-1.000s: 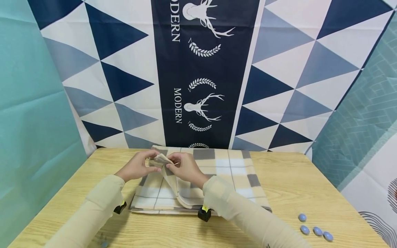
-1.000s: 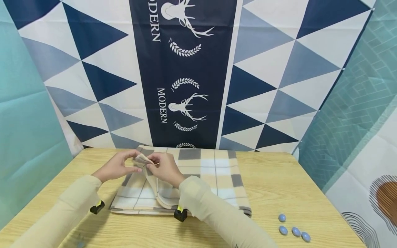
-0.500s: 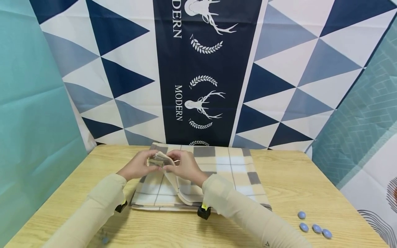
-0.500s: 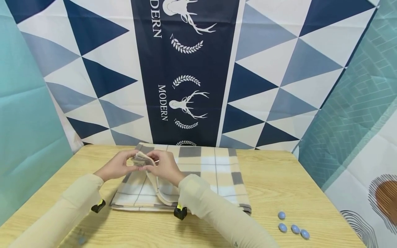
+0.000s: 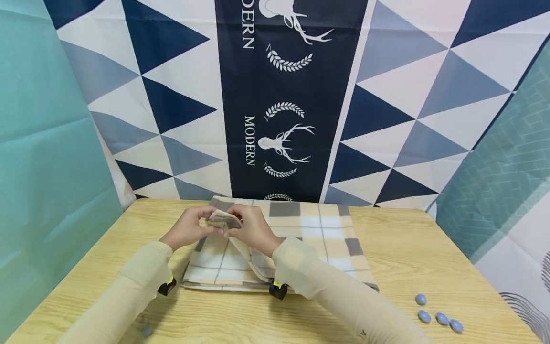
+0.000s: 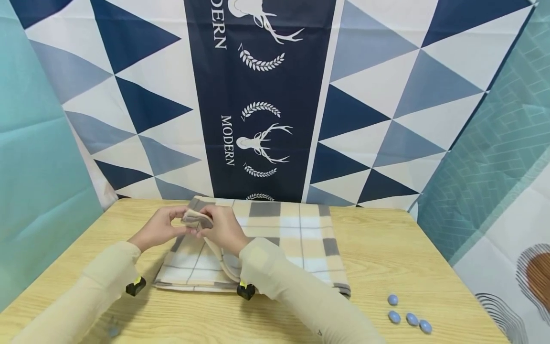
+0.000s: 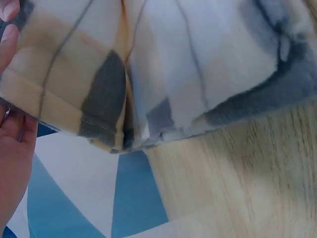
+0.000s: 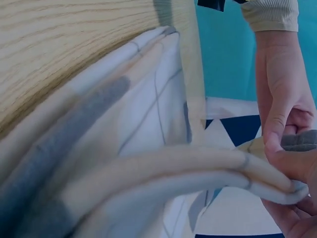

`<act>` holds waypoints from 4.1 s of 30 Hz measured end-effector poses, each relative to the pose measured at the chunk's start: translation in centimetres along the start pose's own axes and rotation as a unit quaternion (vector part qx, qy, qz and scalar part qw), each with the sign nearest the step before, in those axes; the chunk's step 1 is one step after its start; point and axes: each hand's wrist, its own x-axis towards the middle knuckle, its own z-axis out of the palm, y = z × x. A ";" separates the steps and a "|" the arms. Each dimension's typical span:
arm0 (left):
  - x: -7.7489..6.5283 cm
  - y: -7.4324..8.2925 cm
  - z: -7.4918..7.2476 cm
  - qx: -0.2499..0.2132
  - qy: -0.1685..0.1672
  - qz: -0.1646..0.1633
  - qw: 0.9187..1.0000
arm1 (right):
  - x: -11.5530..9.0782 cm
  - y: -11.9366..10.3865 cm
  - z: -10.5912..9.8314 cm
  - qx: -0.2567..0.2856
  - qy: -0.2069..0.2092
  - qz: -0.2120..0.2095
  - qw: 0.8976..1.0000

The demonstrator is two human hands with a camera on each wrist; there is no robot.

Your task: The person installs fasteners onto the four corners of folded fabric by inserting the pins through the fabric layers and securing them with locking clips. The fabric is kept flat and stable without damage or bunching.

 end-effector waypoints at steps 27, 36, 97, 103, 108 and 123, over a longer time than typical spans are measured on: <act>0.4 0.2 0.0 -0.033 0.038 -0.069 0.996 | 0.3 0.4 0.8 0.052 0.076 0.020 0.996; 0.1 0.2 0.2 -0.031 0.057 -0.064 0.996 | 0.2 0.5 1.3 0.034 0.096 0.000 0.995; -0.7 -0.3 -0.1 -0.020 0.019 -0.016 0.999 | -6.7 4.6 -7.4 0.110 -0.055 0.054 0.991; -0.9 -0.5 0.0 -0.035 -0.009 -0.034 0.999 | -9.6 7.1 -11.0 0.053 -0.076 0.088 0.992; -1.2 -0.7 -0.2 -0.027 -0.027 -0.045 0.998 | -11.9 8.2 -13.6 0.002 -0.107 0.089 0.990; -1.6 -0.9 -1.0 0.002 -0.065 -0.028 0.997 | -19.0 10.7 -19.4 -0.183 -0.196 0.118 0.956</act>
